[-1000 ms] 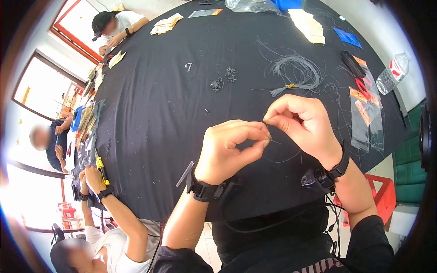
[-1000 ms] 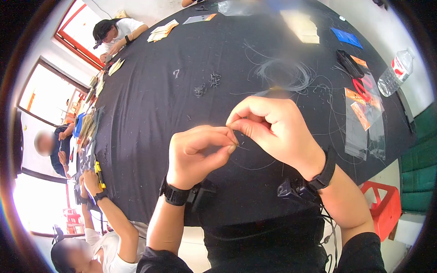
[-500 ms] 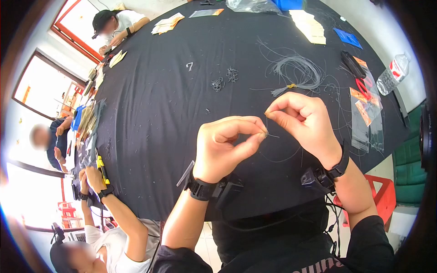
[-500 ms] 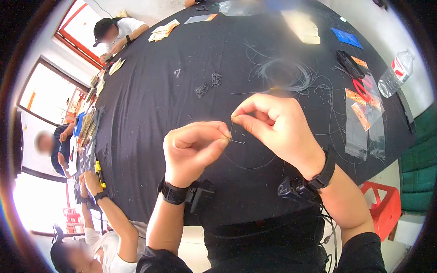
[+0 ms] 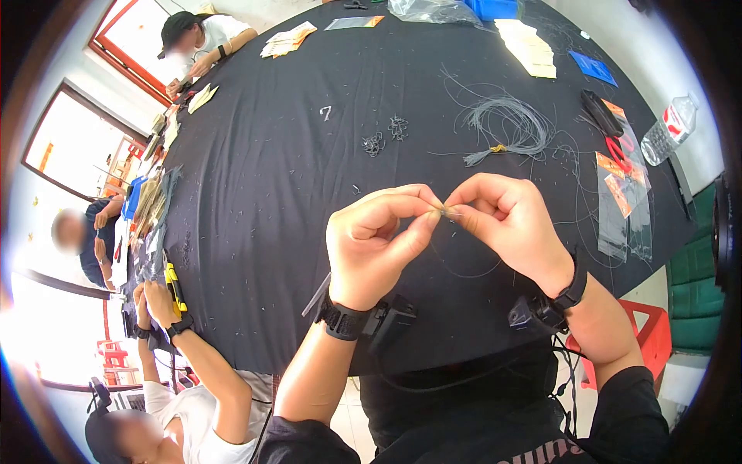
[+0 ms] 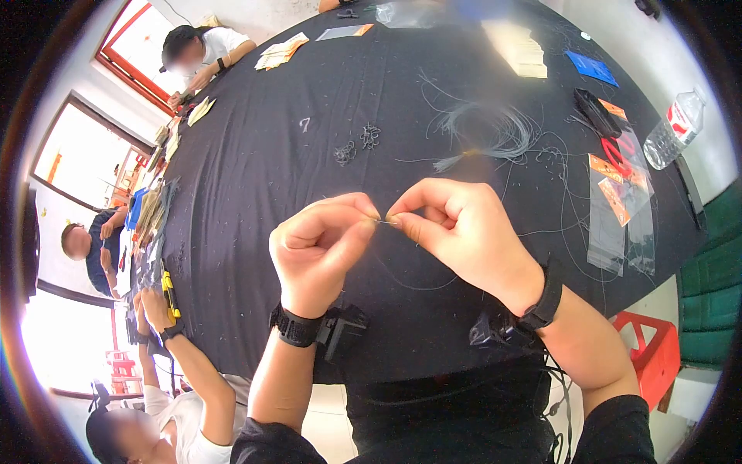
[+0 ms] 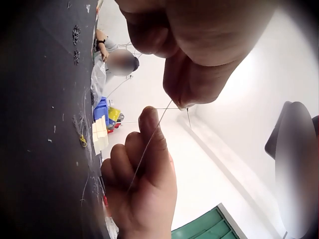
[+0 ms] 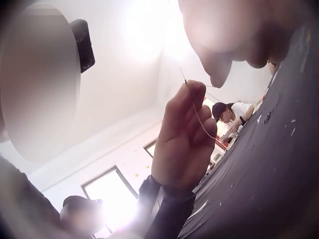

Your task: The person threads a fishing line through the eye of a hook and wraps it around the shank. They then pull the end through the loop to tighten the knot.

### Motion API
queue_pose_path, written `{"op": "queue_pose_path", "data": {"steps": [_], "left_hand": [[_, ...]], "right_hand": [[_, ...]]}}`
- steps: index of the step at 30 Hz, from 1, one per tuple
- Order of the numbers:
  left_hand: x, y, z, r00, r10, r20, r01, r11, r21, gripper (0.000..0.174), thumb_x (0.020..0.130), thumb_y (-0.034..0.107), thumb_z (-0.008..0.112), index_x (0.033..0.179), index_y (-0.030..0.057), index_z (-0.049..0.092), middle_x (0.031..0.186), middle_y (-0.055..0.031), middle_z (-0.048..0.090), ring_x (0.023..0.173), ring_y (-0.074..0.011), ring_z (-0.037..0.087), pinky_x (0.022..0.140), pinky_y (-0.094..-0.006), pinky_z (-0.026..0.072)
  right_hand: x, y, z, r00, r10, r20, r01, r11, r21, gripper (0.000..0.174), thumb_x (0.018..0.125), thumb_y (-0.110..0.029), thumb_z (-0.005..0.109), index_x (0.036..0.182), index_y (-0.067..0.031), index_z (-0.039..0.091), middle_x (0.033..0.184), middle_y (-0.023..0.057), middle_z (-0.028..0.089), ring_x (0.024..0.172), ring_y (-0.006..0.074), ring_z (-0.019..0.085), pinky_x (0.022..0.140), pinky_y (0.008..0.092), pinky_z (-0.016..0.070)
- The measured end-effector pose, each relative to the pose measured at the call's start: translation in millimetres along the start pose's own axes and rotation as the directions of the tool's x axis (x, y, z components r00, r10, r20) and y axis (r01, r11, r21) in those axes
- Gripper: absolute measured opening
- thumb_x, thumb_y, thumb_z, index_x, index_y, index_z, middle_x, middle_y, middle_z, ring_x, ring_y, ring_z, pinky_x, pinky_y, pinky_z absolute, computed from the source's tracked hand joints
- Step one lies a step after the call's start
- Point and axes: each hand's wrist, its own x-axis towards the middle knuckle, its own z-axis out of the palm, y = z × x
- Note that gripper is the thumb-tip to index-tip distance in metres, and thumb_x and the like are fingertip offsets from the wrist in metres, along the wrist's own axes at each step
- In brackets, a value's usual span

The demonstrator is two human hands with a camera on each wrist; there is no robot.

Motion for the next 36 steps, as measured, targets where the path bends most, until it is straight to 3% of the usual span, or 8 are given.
{"op": "queue_pose_path", "data": {"steps": [5, 8, 14, 17, 29, 36], "left_hand": [[-0.9, 0.8, 1.8, 0.998, -0.023, -0.056, 0.024, 1.0, 0.016, 0.008, 0.083, -0.01, 0.068, 0.086, -0.0028, 0.069, 0.098, -0.0093, 0.071, 0.075, -0.0046, 0.061, 0.063, -0.0176, 0.0476], [0.6, 3.4, 3.4, 0.993, -0.016, -0.113, 0.034, 0.987, 0.159, 0.007, 0.083, -0.008, 0.069, 0.085, -0.002, 0.07, 0.097, -0.0069, 0.072, 0.075, -0.0027, 0.059, 0.062, -0.0173, 0.0468], [6.7, -8.4, 1.1, 0.983, 0.172, 0.055, -0.181, 0.913, 0.366, 0.009, 0.078, -0.003, 0.072, 0.086, 0.0017, 0.072, 0.093, -0.0074, 0.074, 0.079, -0.0124, 0.068, 0.068, -0.0247, 0.0518], [7.4, -3.6, 1.8, 0.978, 0.165, 0.124, -0.199, 0.911, 0.361, 0.012, 0.074, -0.002, 0.073, 0.086, 0.0018, 0.071, 0.092, -0.0077, 0.074, 0.084, -0.0181, 0.071, 0.074, -0.0277, 0.0538], [4.2, -1.9, 7.5, 0.958, 0.16, 0.239, -0.207, 0.96, 0.187, 0.012, 0.075, -0.005, 0.073, 0.085, 0.0013, 0.072, 0.089, -0.0079, 0.074, 0.083, -0.0165, 0.071, 0.076, -0.027, 0.055], [0.2, -2.6, 5.9, 0.981, 0.008, 0.195, -0.012, 1.0, 0.021, 0.008, 0.081, -0.007, 0.072, 0.087, -0.0026, 0.071, 0.096, -0.0113, 0.073, 0.086, -0.0147, 0.068, 0.076, -0.0265, 0.0544]], "right_hand": [[-4.0, -2.3, 5.7, 0.999, -0.041, 0.026, 0.041, 0.999, -0.021, 0.008, 0.087, -0.006, 0.073, 0.092, -0.0004, 0.07, 0.056, -0.0041, 0.044, 0.053, 0.0021, 0.036, 0.049, 0.0238, 0.0285], [-7.3, -6.3, 4.3, 0.995, -0.074, 0.074, 0.078, 0.995, -0.063, 0.007, 0.087, -0.004, 0.071, 0.093, 0.0001, 0.069, 0.059, -0.0006, 0.052, 0.055, 0.0018, 0.042, 0.05, 0.0231, 0.0334], [-5.8, -2.8, -1.0, 0.971, -0.215, 0.1, 0.222, 0.973, -0.058, 0.007, 0.088, -0.001, 0.069, 0.095, -0.0002, 0.069, 0.068, 0.0037, 0.065, 0.058, 0.0015, 0.051, 0.053, 0.0212, 0.0402], [-3.4, -5.7, -7.6, 0.98, -0.174, 0.094, 0.177, 0.984, -0.024, 0.006, 0.089, -0.001, 0.069, 0.095, -0.0006, 0.069, 0.069, 0.0021, 0.065, 0.059, 0.0014, 0.051, 0.053, 0.0205, 0.0403], [1.9, 2.8, -10.4, 0.977, -0.21, -0.034, 0.211, 0.978, 0.01, 0.005, 0.088, 0.0, 0.069, 0.094, -0.0002, 0.069, 0.071, 0.001, 0.067, 0.062, 0.0014, 0.056, 0.056, 0.0186, 0.0423], [2.6, 3.8, -10.5, 0.976, -0.203, -0.079, 0.197, 0.977, -0.078, 0.006, 0.087, -0.002, 0.071, 0.093, -0.0009, 0.07, 0.067, -0.0007, 0.064, 0.058, 0.0001, 0.051, 0.054, 0.0186, 0.0381]]}}
